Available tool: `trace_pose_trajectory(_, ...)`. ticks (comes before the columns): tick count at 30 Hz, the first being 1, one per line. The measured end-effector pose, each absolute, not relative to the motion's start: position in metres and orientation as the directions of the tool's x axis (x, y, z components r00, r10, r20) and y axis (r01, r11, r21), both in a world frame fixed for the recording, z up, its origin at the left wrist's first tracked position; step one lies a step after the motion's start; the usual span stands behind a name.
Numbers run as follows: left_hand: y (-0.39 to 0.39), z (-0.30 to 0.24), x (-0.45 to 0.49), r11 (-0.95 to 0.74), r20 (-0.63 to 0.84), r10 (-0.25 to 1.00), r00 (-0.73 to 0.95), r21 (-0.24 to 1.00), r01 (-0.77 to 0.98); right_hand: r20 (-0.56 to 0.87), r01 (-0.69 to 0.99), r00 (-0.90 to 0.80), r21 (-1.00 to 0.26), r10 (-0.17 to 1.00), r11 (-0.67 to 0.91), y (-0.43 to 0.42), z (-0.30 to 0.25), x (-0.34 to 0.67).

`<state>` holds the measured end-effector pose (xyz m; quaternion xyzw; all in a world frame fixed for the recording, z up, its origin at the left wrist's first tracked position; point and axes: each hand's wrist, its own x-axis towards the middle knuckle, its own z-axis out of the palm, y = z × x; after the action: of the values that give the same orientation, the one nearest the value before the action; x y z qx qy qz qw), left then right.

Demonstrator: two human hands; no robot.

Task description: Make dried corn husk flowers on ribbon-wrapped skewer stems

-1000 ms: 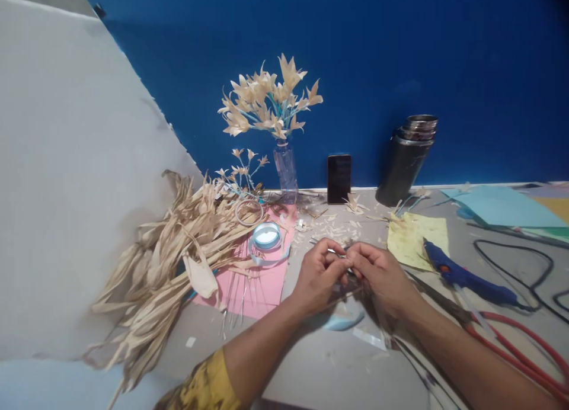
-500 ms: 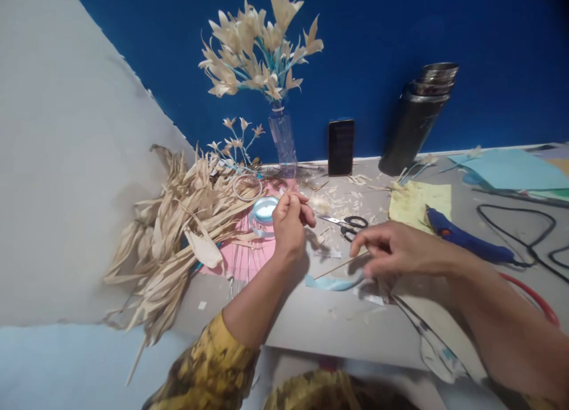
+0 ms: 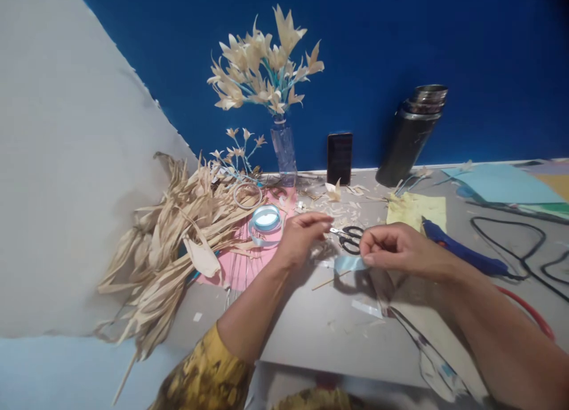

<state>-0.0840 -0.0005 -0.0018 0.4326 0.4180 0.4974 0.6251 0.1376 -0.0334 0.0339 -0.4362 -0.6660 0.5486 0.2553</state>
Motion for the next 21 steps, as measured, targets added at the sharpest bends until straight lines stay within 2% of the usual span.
trace_pose_trajectory(3, -0.014, -0.002, -0.075, 0.244, -0.124, 0.887, 0.445, 0.944, -0.224, -0.114, 0.247, -0.469, -0.969, 0.876, 0.006, -0.03, 0.032, 0.137)
trace_pose_trajectory(5, -0.019, -0.003, -0.071, 0.283, -0.141, 0.846, 0.514, 0.936, -0.209, -0.119, 0.23, -0.454, -0.973, 0.883, -0.013, -0.028, 0.031, 0.137)
trace_pose_trajectory(9, -0.022, -0.003, -0.069, 0.233, -0.13, 0.876, 0.465, 0.958, -0.169, -0.137, 0.159, -0.412, -0.984, 0.901, -0.077, -0.024, 0.026, 0.134)
trace_pose_trajectory(15, -0.022, -0.001, -0.067, 0.21, -0.119, 0.933, 0.339, 0.947, -0.244, -0.126, -0.101, -0.269, -0.982, 0.955, -0.158, -0.021, 0.013, 0.124)
trace_pose_trajectory(21, -0.023, 0.0, -0.064, 0.187, -0.118, 0.95, 0.29, 0.956, -0.225, -0.072, -0.039, -0.218, -0.996, 0.973, -0.083, -0.024, 0.007, 0.115)
